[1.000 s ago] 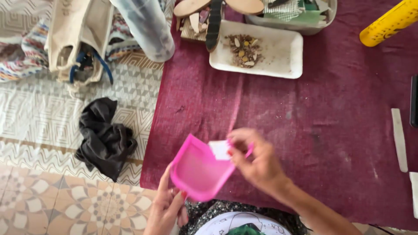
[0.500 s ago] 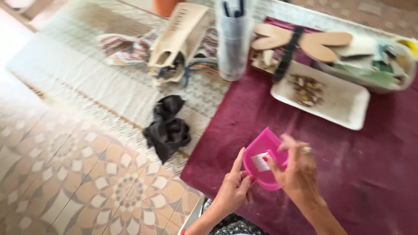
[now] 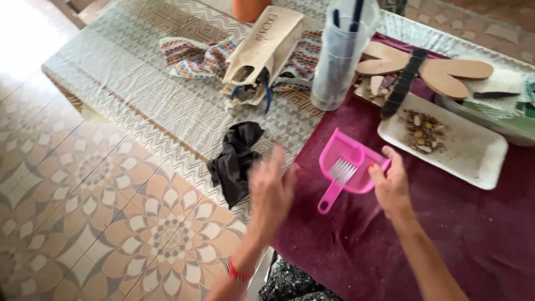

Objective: Cleaning a craft workspace by brushing debris into a dustpan and wiping the surface with a cloth.

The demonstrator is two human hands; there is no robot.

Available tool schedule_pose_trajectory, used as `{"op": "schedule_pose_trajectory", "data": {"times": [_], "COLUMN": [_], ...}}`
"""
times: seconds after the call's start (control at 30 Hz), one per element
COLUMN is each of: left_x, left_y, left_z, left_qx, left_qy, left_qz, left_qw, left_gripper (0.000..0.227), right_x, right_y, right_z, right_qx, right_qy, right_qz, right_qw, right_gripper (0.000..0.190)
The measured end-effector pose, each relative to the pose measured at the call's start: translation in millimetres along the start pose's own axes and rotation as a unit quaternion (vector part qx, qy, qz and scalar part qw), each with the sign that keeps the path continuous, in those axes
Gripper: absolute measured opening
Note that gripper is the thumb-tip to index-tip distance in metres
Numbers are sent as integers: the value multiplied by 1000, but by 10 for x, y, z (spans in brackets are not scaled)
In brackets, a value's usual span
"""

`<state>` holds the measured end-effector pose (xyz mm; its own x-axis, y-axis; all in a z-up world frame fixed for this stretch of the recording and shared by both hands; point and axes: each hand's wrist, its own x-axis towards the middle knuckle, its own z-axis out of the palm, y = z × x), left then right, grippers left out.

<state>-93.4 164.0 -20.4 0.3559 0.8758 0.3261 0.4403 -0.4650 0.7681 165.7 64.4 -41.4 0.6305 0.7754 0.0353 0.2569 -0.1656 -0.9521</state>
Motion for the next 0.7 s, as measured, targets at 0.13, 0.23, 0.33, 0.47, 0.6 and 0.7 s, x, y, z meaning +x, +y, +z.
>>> {"op": "schedule_pose_trajectory", "data": {"times": [0.13,0.23,0.33,0.47,0.6,0.7], "left_x": [335,520,671,797,544,258], "left_y": [-819,-1716,-1640,-1148,-459,-838], "left_z": [-260,-358,-891,-1475,-1251,-683], "left_qx": [402,459,128,-396,-378,-376], "left_qy": [107,87,172,311,292,226], "left_qz": [19,10,-88,-167,-194,-182], "left_qw": [909,884,973,848,857,880], "left_gripper": [86,58,35,19,16,19], "right_x": [212,209,176,261,228,172], "right_y": [8,-153,-318,-285,-343,-331], "right_z": [236,458,648,880,770,700], "right_qx": [-5,41,82,68,-44,-37], "right_qy": [22,4,-2,-20,-14,11], "right_qz": [-39,-21,-9,-35,-46,-60], "right_qw": [999,999,997,997,998,997], "right_gripper": [64,66,62,69,83,77]}}
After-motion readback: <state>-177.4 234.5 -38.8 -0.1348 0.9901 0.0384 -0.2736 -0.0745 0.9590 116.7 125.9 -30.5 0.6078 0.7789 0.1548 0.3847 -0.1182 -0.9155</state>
